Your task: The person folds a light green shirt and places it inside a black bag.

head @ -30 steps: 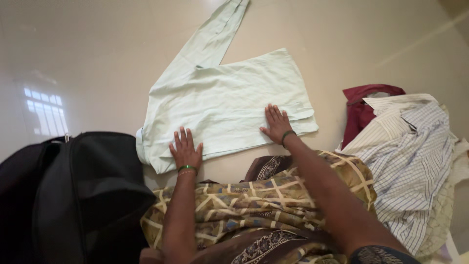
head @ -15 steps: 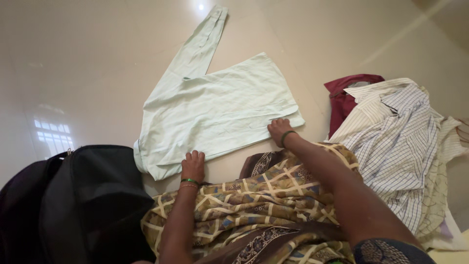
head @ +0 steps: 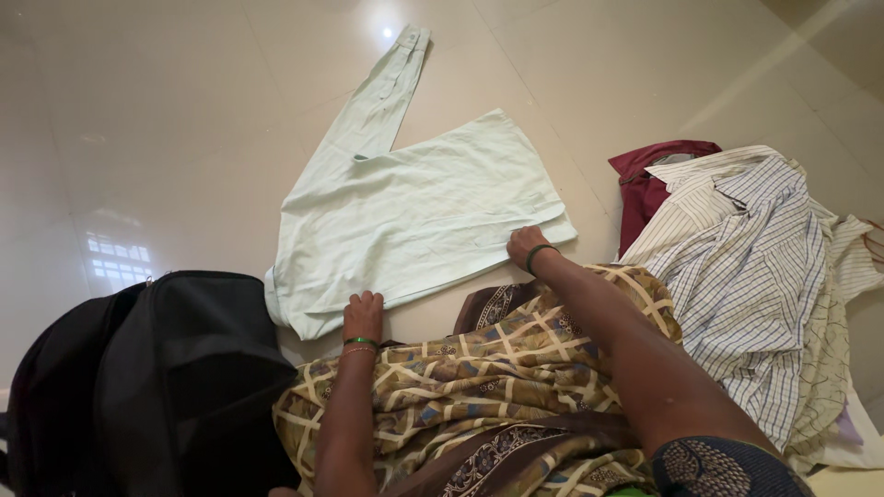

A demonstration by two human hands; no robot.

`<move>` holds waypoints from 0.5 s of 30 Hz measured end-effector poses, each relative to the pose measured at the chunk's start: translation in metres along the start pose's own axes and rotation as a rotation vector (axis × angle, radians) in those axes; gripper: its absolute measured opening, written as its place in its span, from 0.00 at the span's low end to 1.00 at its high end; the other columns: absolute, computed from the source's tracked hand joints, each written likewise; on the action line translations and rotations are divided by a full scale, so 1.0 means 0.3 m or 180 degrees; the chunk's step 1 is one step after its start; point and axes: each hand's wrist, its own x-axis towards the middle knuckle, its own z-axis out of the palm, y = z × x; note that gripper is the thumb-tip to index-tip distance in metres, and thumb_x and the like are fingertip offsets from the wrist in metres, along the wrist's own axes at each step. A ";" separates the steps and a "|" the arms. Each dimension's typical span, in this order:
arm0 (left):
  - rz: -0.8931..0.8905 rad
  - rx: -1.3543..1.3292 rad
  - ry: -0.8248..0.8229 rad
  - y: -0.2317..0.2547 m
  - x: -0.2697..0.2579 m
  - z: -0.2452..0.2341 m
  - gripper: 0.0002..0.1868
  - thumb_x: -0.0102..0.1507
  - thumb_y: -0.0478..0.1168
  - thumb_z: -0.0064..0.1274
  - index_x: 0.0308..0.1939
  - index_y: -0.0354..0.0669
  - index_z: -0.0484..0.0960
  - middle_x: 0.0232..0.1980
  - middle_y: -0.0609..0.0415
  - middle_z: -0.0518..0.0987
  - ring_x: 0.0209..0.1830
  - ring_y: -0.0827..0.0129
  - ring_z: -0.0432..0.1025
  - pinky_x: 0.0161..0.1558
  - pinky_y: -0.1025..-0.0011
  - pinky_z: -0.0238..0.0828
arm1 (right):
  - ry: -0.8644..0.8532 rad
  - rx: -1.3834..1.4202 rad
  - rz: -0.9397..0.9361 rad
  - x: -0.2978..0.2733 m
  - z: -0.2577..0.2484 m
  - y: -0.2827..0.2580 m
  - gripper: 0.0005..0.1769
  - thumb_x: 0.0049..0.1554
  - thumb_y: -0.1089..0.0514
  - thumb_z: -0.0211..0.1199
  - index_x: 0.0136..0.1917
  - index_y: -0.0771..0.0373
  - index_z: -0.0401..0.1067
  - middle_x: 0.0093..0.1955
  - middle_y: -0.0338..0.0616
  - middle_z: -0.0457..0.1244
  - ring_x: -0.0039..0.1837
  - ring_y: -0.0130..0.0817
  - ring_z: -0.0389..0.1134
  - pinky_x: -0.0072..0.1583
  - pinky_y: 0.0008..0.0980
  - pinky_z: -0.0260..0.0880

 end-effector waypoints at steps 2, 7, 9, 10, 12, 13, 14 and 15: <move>-0.0077 -0.0189 0.0095 0.014 -0.011 -0.004 0.08 0.58 0.35 0.51 0.40 0.49 0.77 0.43 0.55 0.75 0.45 0.56 0.71 0.42 0.61 0.73 | -0.0092 0.0005 0.0057 -0.011 -0.009 0.002 0.14 0.60 0.57 0.53 0.51 0.59 0.79 0.56 0.50 0.68 0.59 0.46 0.70 0.57 0.46 0.68; -0.0222 -0.0456 -0.0013 0.054 -0.028 -0.036 0.09 0.58 0.34 0.51 0.41 0.49 0.78 0.44 0.55 0.76 0.46 0.56 0.71 0.43 0.59 0.72 | -0.0648 0.0086 0.0282 -0.038 -0.062 0.003 0.16 0.62 0.56 0.54 0.56 0.59 0.79 0.60 0.49 0.68 0.62 0.45 0.70 0.60 0.45 0.68; -0.0261 -0.0515 -0.0050 0.070 -0.033 -0.053 0.08 0.58 0.34 0.52 0.41 0.48 0.79 0.44 0.54 0.76 0.47 0.55 0.71 0.44 0.58 0.72 | -0.0912 0.0061 0.0411 -0.053 -0.074 0.005 0.16 0.61 0.55 0.57 0.60 0.56 0.78 0.64 0.46 0.67 0.66 0.44 0.69 0.62 0.44 0.66; -0.0290 -0.0510 -0.0102 0.077 -0.037 -0.062 0.09 0.57 0.33 0.52 0.41 0.48 0.79 0.45 0.54 0.76 0.48 0.55 0.71 0.44 0.59 0.72 | -0.0907 0.0061 0.0411 -0.054 -0.075 0.007 0.16 0.61 0.55 0.57 0.60 0.56 0.78 0.64 0.46 0.67 0.66 0.44 0.69 0.62 0.44 0.66; -0.0324 -0.0506 -0.0150 0.086 -0.045 -0.077 0.10 0.57 0.33 0.52 0.41 0.48 0.79 0.45 0.53 0.76 0.48 0.55 0.71 0.45 0.59 0.72 | -0.0994 0.0190 0.0654 -0.054 -0.062 0.015 0.16 0.62 0.54 0.56 0.62 0.52 0.77 0.66 0.42 0.67 0.68 0.41 0.69 0.65 0.44 0.65; -0.0362 -0.0484 -0.0187 0.092 -0.048 -0.081 0.10 0.57 0.33 0.51 0.41 0.48 0.79 0.45 0.53 0.76 0.49 0.55 0.71 0.45 0.59 0.72 | -0.0992 0.0185 0.0653 -0.055 -0.049 0.022 0.16 0.62 0.54 0.56 0.62 0.52 0.77 0.66 0.42 0.67 0.68 0.41 0.69 0.65 0.44 0.65; -0.0393 -0.0458 -0.0224 0.094 -0.049 -0.083 0.10 0.57 0.33 0.51 0.41 0.48 0.79 0.46 0.53 0.76 0.49 0.55 0.71 0.45 0.58 0.72 | -0.0902 0.0156 0.0639 -0.055 -0.034 0.029 0.16 0.63 0.53 0.56 0.62 0.51 0.77 0.67 0.42 0.67 0.68 0.42 0.68 0.64 0.45 0.65; -0.0391 -0.0457 -0.0219 0.097 -0.052 -0.083 0.10 0.57 0.33 0.51 0.41 0.48 0.79 0.46 0.53 0.76 0.49 0.55 0.71 0.45 0.58 0.72 | -0.0811 0.0126 0.0624 -0.054 -0.022 0.034 0.17 0.63 0.53 0.55 0.62 0.51 0.77 0.68 0.41 0.66 0.69 0.42 0.67 0.63 0.46 0.66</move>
